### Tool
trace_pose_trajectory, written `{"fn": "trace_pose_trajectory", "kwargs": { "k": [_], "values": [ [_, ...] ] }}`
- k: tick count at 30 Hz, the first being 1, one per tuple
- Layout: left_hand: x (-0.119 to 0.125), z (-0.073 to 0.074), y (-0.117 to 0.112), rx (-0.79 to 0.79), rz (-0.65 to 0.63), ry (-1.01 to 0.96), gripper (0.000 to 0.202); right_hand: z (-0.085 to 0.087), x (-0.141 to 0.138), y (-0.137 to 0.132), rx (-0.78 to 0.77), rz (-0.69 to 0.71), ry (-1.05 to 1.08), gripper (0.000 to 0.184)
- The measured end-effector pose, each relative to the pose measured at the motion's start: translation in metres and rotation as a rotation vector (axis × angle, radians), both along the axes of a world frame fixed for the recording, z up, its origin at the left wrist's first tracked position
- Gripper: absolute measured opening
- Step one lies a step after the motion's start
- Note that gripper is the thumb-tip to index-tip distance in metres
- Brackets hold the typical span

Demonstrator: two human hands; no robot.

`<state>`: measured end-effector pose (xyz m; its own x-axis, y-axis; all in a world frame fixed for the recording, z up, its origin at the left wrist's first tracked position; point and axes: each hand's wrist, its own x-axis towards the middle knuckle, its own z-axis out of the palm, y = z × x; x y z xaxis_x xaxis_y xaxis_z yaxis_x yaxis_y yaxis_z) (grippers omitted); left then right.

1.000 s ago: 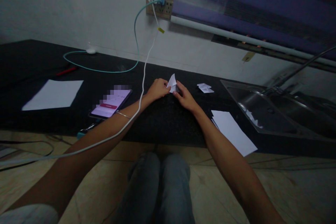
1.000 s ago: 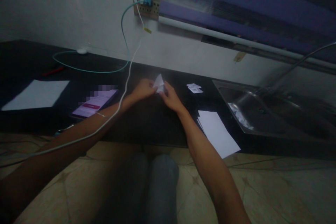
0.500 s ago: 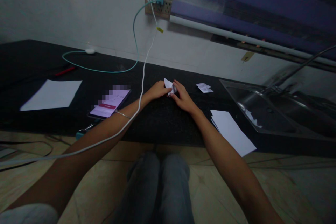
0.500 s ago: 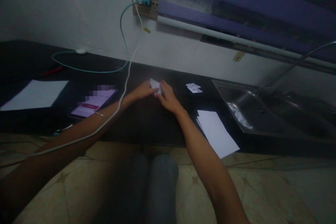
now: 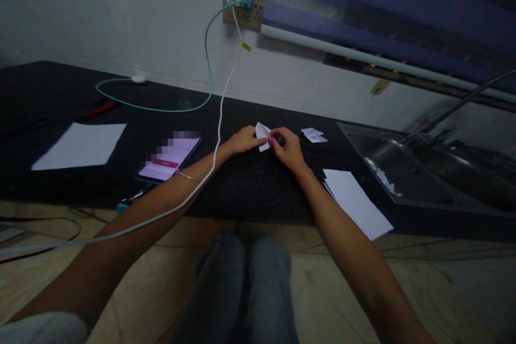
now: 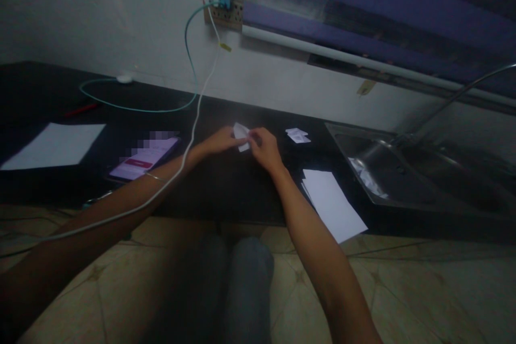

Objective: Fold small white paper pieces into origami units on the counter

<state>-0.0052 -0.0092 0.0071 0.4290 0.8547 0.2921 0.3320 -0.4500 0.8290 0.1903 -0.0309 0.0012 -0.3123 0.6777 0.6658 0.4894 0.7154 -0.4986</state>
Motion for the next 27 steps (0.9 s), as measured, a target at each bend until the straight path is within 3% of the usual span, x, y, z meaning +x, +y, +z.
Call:
{"fn": "trace_pose_trajectory", "kwargs": {
  "k": [9,19,22,27],
  "values": [
    [0.006,0.010,-0.006,-0.197,-0.020,-0.128,0.022,-0.002,0.001,0.002,0.098,-0.043,-0.048,0.014],
    [-0.003,0.009,-0.010,-0.451,-0.047,-0.494,0.015,-0.007,0.002,0.001,0.104,-0.152,-0.269,0.036],
    [-0.002,0.008,-0.010,-0.433,-0.055,-0.475,0.025,-0.008,0.003,0.001,0.100,-0.150,-0.308,0.038],
    [0.006,0.013,-0.012,-0.281,0.093,-0.333,0.030,-0.006,0.001,-0.001,0.067,-0.102,-0.301,0.041]
  ]
}}
